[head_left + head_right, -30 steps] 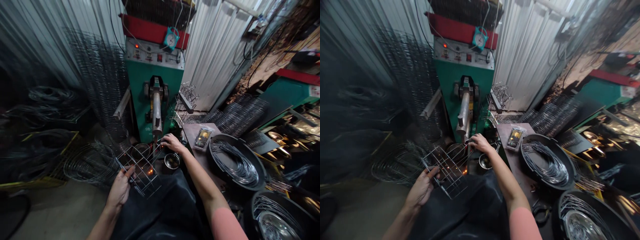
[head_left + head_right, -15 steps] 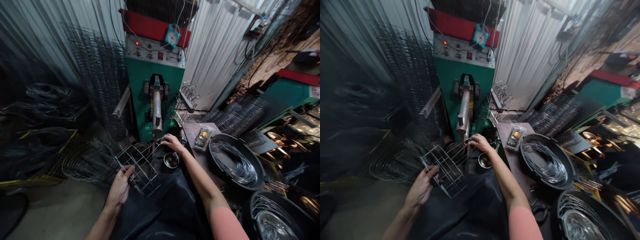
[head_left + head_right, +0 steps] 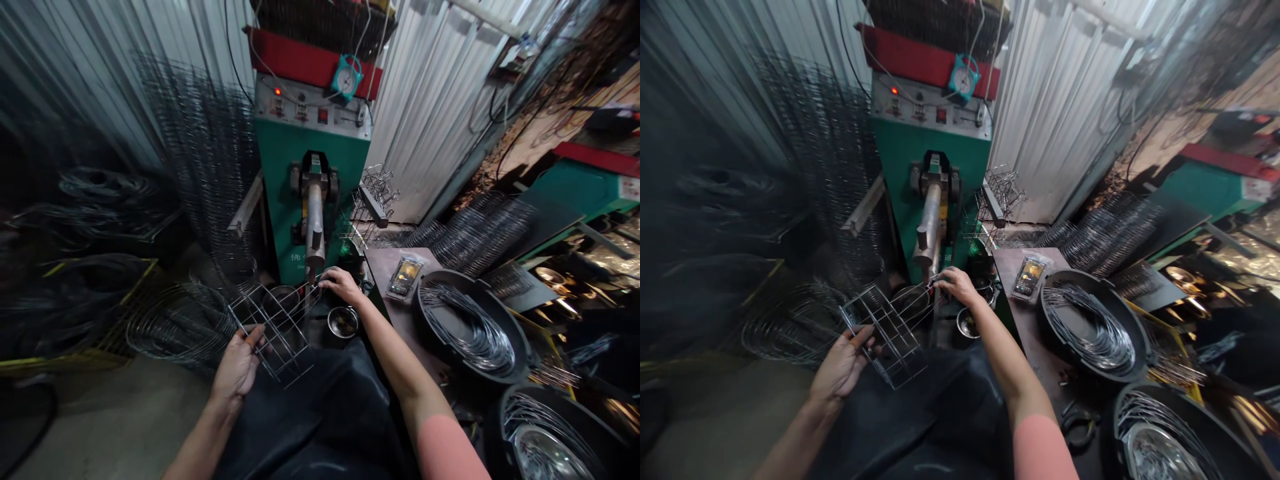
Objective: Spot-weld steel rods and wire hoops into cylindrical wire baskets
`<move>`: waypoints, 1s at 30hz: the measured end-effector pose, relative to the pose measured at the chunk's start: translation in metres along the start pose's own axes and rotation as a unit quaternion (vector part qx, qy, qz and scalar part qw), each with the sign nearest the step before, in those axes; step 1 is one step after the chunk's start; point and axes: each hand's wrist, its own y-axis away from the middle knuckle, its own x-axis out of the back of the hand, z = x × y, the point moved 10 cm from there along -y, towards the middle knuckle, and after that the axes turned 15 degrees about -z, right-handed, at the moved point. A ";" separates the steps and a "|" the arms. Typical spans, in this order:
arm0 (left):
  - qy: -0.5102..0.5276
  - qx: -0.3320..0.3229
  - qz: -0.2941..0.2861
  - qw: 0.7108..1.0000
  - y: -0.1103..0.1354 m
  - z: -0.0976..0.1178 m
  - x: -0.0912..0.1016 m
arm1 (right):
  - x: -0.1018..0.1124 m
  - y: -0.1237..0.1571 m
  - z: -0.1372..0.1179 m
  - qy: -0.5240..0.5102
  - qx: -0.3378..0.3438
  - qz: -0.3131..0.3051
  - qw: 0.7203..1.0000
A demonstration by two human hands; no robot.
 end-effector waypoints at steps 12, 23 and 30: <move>0.008 0.007 0.010 1.000 -0.009 0.012 0.002 | 0.002 -0.007 0.003 -0.064 -0.024 0.029 0.997; -0.018 0.068 0.015 0.997 0.030 -0.013 0.001 | -0.093 0.170 -0.016 -0.261 -0.136 -0.106 0.950; -0.054 0.131 -0.061 0.988 0.058 -0.023 -0.013 | -0.110 0.212 -0.059 -0.319 -0.138 -0.031 0.937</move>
